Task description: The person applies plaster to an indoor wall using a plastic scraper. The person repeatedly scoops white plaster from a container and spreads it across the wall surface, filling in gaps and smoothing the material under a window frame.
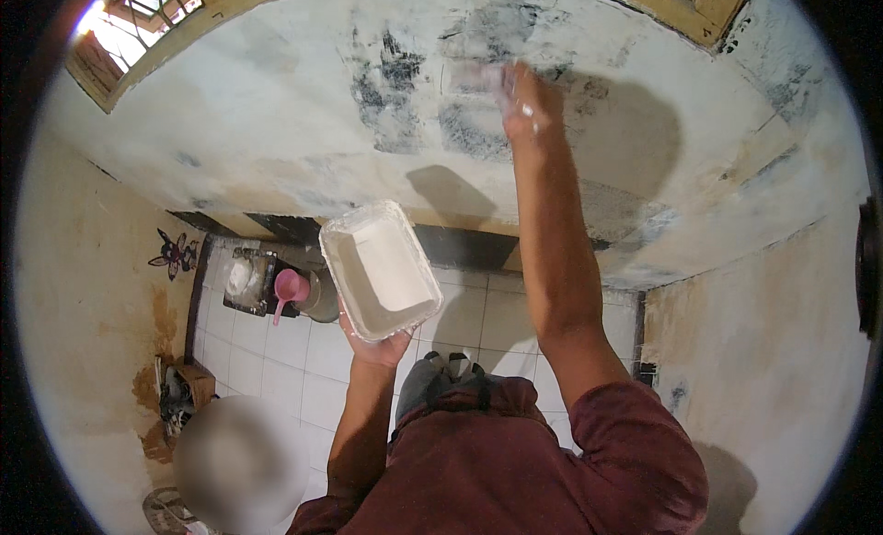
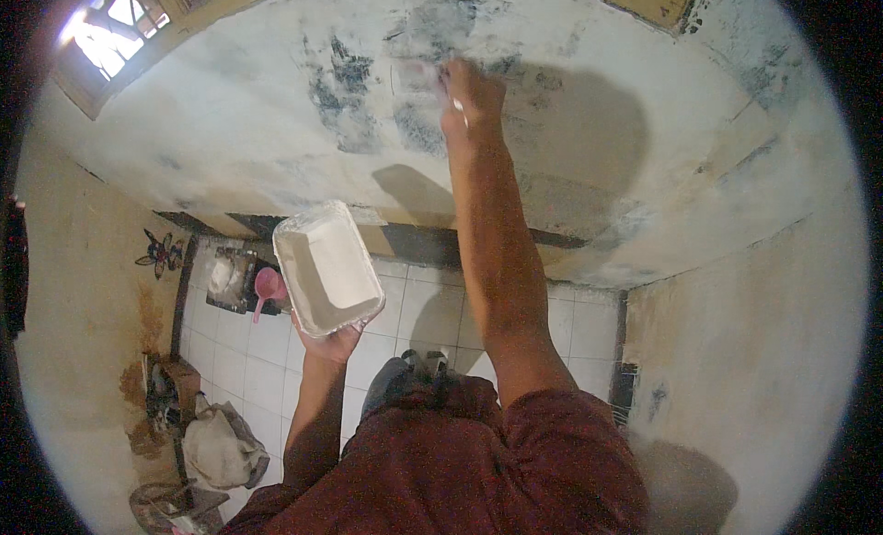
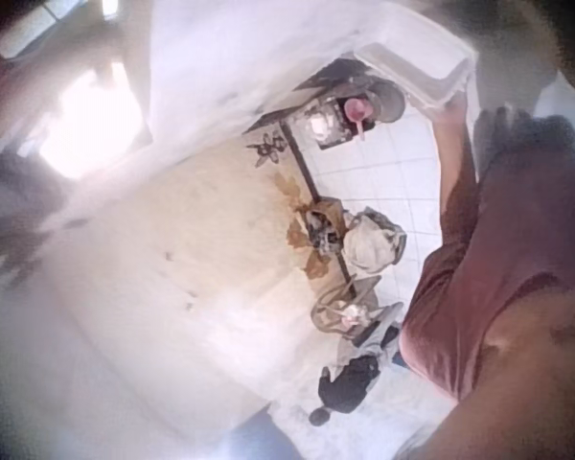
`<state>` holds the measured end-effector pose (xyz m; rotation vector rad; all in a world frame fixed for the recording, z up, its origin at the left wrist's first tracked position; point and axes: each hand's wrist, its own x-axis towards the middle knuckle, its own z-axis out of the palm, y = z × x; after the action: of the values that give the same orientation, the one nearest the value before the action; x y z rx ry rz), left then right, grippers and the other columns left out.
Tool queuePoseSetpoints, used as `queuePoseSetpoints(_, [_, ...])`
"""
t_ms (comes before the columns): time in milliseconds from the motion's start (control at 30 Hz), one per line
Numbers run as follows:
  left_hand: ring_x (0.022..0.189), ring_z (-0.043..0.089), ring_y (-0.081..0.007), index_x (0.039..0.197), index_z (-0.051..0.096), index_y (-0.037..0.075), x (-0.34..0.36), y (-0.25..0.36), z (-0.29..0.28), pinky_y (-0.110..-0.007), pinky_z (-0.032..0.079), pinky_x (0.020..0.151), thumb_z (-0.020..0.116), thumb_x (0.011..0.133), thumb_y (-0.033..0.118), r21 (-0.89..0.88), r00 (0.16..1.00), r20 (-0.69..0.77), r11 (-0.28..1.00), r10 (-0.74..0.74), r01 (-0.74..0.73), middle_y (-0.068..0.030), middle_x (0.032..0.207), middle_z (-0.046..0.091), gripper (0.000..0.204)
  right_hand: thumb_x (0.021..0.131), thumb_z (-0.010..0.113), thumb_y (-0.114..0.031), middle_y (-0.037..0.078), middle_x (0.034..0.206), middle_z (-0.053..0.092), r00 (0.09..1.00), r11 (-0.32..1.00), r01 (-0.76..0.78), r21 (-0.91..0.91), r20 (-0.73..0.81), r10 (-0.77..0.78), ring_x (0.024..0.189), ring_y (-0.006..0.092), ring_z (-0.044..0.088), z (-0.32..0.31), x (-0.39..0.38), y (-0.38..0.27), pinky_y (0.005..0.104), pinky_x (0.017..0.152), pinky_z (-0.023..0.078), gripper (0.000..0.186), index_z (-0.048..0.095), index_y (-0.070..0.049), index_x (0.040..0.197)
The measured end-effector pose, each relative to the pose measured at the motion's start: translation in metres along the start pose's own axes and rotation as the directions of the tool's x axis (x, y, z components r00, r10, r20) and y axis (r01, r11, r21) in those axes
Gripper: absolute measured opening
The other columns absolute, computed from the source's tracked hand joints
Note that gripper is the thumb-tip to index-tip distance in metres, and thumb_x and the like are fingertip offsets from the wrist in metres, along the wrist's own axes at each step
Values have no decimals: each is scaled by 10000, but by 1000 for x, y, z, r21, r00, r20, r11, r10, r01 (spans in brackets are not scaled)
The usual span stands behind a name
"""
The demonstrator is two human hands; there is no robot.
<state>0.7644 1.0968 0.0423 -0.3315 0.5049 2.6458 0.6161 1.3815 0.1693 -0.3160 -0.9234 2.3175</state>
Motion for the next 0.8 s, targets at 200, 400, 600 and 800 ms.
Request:
queuePoseSetpoints(200, [1180,597,-283,1364,519,142,0,-7,0,-500,498,986,393,984,501,-10,993,118,1000,-18,19,-63,1299,606,538,867,645,-78,95,910,617,939,946,279,-167,252,-232,762,199,602,4,-75,-31,326,664,517,131,629,48,900])
queuePoseSetpoints(400, [1198,586,-287,1379,506,142,-8,-2,-7,-504,494,989,373,987,514,-31,998,57,999,39,-37,-65,1312,600,556,817,682,-110,90,889,632,702,-46,634,-772,600,-383,717,254,605,-107,-75,41,370,659,486,186,680,-61,997])
queuePoseSetpoints(600, [1193,590,-299,1386,503,155,-22,6,-11,-526,494,981,355,979,543,-23,996,35,996,81,-80,-62,1328,590,581,761,645,-174,46,961,588,-23,-506,861,55,997,70,912,207,573,-86,-41,34,348,768,459,407,649,-66,1154])
queuePoseSetpoints(800, [1178,600,-306,1387,503,157,-25,7,-12,-535,491,979,369,973,533,-52,993,-6,992,115,-115,-57,1327,593,575,702,647,-191,57,933,594,-312,-505,679,533,832,458,911,219,568,-78,12,81,349,789,442,256,725,-51,903])
